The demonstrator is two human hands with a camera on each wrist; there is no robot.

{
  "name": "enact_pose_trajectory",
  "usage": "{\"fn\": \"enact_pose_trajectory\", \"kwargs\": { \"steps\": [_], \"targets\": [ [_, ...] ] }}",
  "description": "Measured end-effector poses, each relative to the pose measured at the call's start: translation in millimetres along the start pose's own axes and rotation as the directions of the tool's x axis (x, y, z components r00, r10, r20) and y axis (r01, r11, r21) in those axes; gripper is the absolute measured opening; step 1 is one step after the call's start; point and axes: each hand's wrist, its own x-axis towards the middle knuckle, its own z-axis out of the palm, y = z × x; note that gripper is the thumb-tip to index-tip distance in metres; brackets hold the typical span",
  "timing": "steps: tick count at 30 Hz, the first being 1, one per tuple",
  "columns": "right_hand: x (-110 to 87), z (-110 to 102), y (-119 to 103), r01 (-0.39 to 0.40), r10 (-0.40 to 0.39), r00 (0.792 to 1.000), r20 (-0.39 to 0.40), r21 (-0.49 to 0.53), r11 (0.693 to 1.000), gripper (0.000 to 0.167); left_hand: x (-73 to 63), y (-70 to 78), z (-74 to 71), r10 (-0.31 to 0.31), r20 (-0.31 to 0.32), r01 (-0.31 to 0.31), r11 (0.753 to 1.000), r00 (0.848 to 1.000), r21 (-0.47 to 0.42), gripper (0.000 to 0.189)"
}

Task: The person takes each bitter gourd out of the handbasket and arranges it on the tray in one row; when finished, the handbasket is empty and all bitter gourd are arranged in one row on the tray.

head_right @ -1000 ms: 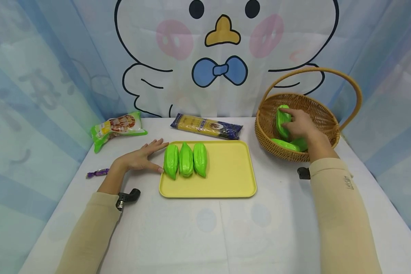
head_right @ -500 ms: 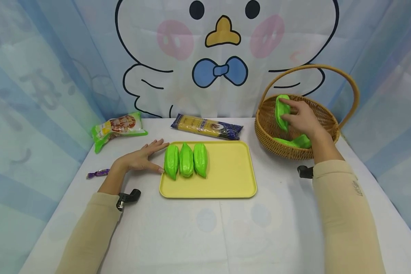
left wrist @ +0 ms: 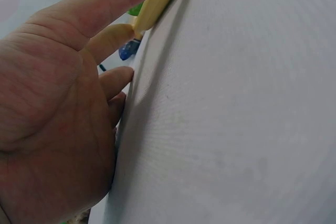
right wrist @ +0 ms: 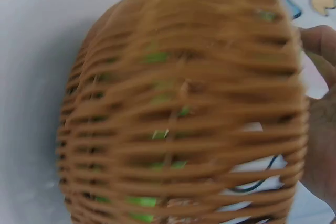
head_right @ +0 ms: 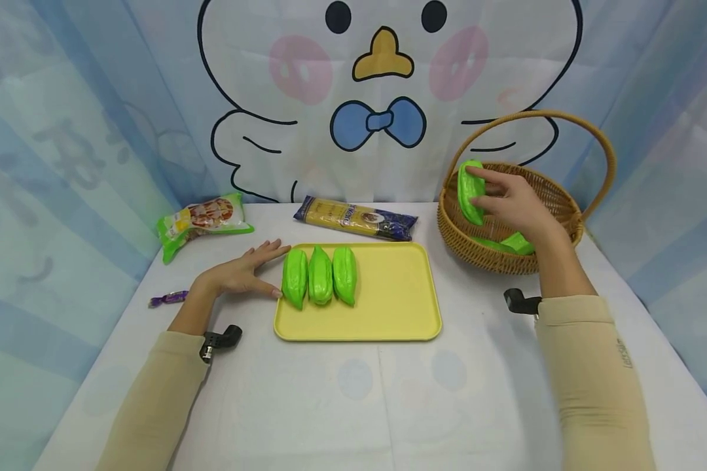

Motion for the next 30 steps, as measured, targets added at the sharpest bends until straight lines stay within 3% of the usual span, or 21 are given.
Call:
{"fn": "enact_pose_trajectory", "kwargs": {
  "steps": [5,9,15,30],
  "targets": [
    [-11.9,6.6,-13.2,0.027,-0.027,1.0,-0.015,0.023,0.999,0.059,-0.1,-1.1,-0.7,-0.003,0.0,0.003,1.0,1.0,0.014,0.111],
    [-18.1,16.2,-22.5,0.039,-0.036,0.999,-0.038,0.098,0.994,0.058,-0.1,-1.1,-0.5,-0.001,0.002,0.001,1.0,1.0,0.017,0.11],
    [-24.2,34.9,-38.8,0.113,-0.103,0.992,-0.075,0.139,0.984,0.056,-0.3,0.7,0.4,0.003,-0.001,-0.003,1.0,1.0,0.012,0.11],
    [-22.9,92.4,-58.0,0.245,-0.238,0.969,-0.058,0.205,0.948,0.055,-1.0,-0.2,-0.3,-0.006,0.002,0.006,1.0,1.0,0.014,0.111]
  ]
}}
